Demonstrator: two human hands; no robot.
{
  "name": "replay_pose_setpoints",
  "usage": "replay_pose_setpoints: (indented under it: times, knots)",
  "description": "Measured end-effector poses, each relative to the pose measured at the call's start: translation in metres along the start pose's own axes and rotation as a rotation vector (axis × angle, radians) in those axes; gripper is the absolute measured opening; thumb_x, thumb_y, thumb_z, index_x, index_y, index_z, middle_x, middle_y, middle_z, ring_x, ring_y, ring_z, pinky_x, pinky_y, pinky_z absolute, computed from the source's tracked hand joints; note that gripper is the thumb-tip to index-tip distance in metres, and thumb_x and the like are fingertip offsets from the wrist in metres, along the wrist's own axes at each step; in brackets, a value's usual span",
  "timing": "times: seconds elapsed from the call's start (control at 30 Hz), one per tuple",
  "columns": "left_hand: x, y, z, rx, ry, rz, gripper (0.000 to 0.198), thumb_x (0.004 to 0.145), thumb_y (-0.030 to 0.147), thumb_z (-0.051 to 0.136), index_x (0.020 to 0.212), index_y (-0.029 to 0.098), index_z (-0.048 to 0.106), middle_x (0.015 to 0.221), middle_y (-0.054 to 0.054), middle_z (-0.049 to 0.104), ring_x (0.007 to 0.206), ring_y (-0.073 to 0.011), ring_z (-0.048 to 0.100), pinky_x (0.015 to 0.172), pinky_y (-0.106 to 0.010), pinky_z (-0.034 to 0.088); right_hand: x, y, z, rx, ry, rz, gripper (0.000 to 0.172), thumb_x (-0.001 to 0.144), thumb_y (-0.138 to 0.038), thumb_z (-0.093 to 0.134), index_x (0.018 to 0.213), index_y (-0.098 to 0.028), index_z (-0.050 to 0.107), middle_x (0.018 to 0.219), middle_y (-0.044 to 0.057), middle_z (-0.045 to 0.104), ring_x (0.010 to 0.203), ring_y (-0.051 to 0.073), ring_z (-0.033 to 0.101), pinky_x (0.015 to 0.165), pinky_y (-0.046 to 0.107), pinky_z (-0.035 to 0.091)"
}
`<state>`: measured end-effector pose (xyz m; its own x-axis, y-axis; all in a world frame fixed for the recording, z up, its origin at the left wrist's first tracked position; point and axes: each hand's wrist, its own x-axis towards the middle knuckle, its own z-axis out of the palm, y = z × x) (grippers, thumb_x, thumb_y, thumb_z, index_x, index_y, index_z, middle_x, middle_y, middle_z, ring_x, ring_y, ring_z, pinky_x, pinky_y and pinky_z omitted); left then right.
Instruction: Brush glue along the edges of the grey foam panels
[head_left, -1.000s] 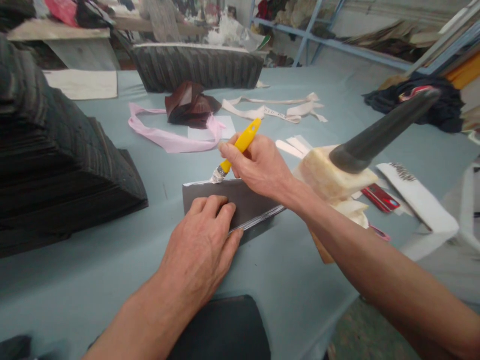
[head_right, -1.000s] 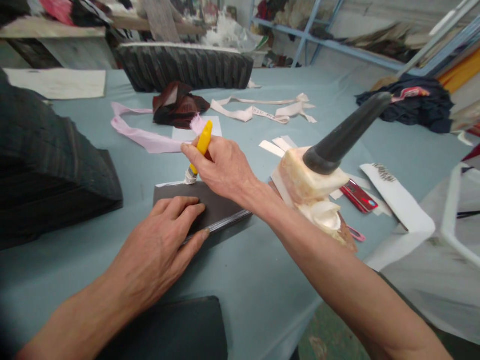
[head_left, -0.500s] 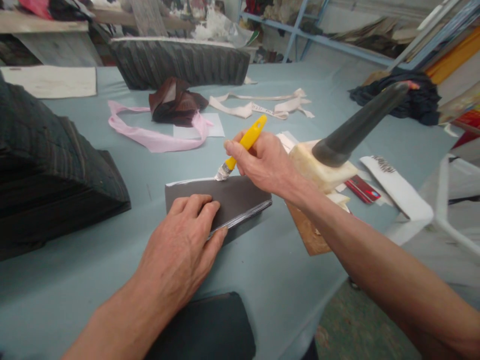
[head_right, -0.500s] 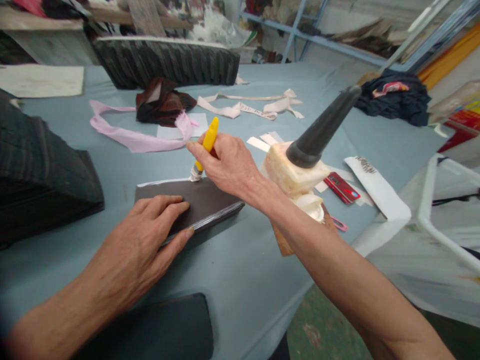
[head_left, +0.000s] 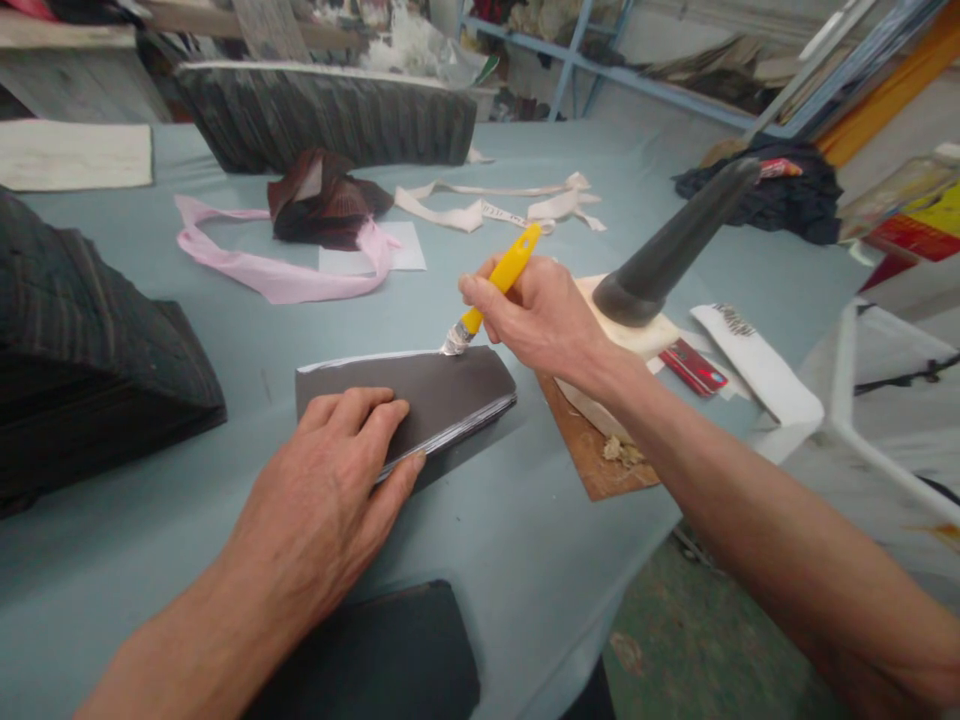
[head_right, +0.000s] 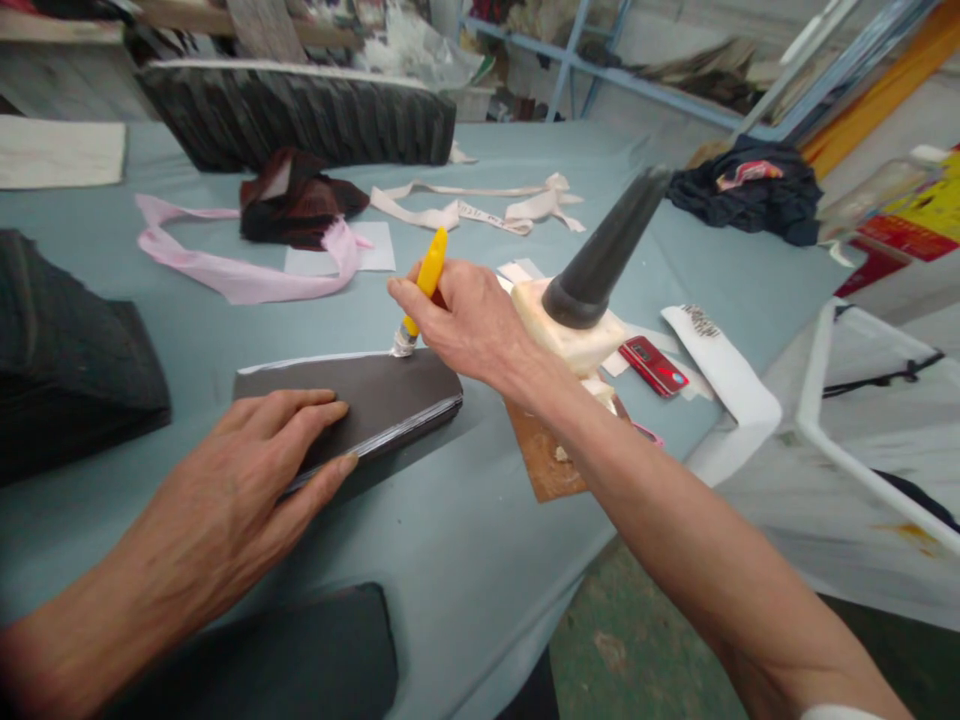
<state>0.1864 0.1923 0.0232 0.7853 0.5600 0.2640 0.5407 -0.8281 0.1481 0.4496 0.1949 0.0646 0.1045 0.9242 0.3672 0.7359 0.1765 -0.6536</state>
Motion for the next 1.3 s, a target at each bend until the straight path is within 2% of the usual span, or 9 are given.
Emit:
replay_pose_setpoints:
  times: [0.13,0.23,0.43,0.6,0.93,1.17,1.3]
  knots:
    - [0.0,-0.001,0.001,0.01,-0.011,0.015,0.047,0.108,0.043,0.044,0.133,0.012,0.067,0.134,-0.018,0.068,0.12,-0.0358,0.065,0.104,-0.056,0.06,-0.002,0.001,-0.007,-0.022,0.002,0.046,0.04,0.106,-0.036,0.06,0.069,-0.021,0.057,0.058,-0.005,0.051,0.059,0.011,0.045,0.063,0.031,0.038]
    - [0.0,-0.001,0.001,0.0,-0.011,0.003,0.047,0.108,0.045,0.043,0.132,0.013,0.067,0.134,-0.018,0.069,0.121,-0.0362,0.065,0.106,-0.057,0.058,-0.004,0.003,-0.013,-0.04,0.011,0.08,0.041,0.105,-0.034,0.06,0.066,-0.021,0.055,0.056,-0.005,0.05,0.057,0.011,0.044,0.061,0.032,0.036]
    - [0.0,-0.001,0.001,-0.032,-0.029,-0.019,0.05,0.108,0.049,0.041,0.132,0.014,0.067,0.136,-0.018,0.069,0.125,-0.038,0.065,0.109,-0.06,0.055,-0.007,0.006,-0.022,-0.044,0.019,0.082,0.037,0.104,-0.032,0.061,0.069,-0.021,0.058,0.058,-0.006,0.052,0.058,0.011,0.045,0.061,0.031,0.036]
    - [0.001,-0.001,0.001,-0.018,-0.015,-0.019,0.054,0.108,0.05,0.038,0.132,0.012,0.067,0.136,-0.019,0.068,0.123,-0.0383,0.065,0.109,-0.06,0.055,-0.007,0.008,-0.027,-0.072,0.025,0.075,0.039,0.103,-0.031,0.06,0.065,-0.022,0.055,0.056,-0.006,0.05,0.057,0.012,0.044,0.061,0.032,0.037]
    - [0.003,0.0,-0.001,-0.021,-0.05,-0.027,0.055,0.109,0.051,0.035,0.132,0.012,0.067,0.137,-0.02,0.068,0.126,-0.0374,0.064,0.113,-0.059,0.054,-0.008,0.014,-0.038,-0.154,0.04,0.074,0.047,0.101,-0.029,0.06,0.057,-0.024,0.045,0.052,-0.006,0.041,0.055,0.012,0.035,0.062,0.032,0.036]
    - [0.002,0.002,0.001,-0.051,-0.04,-0.052,0.052,0.108,0.05,0.036,0.131,0.015,0.067,0.137,-0.019,0.069,0.125,-0.0377,0.064,0.114,-0.06,0.053,-0.016,0.0,-0.048,-0.12,0.148,0.063,0.043,0.104,-0.036,0.061,0.064,-0.024,0.051,0.054,-0.006,0.047,0.058,0.013,0.047,0.066,0.032,0.043]
    - [0.004,0.001,-0.003,-0.02,-0.085,-0.076,0.054,0.101,0.059,0.052,0.132,0.016,0.067,0.138,-0.018,0.068,0.123,-0.0395,0.064,0.111,-0.057,0.056,-0.027,-0.011,-0.044,-0.03,0.169,0.048,0.035,0.104,-0.037,0.063,0.072,-0.023,0.058,0.057,-0.005,0.056,0.059,0.013,0.053,0.066,0.03,0.047]
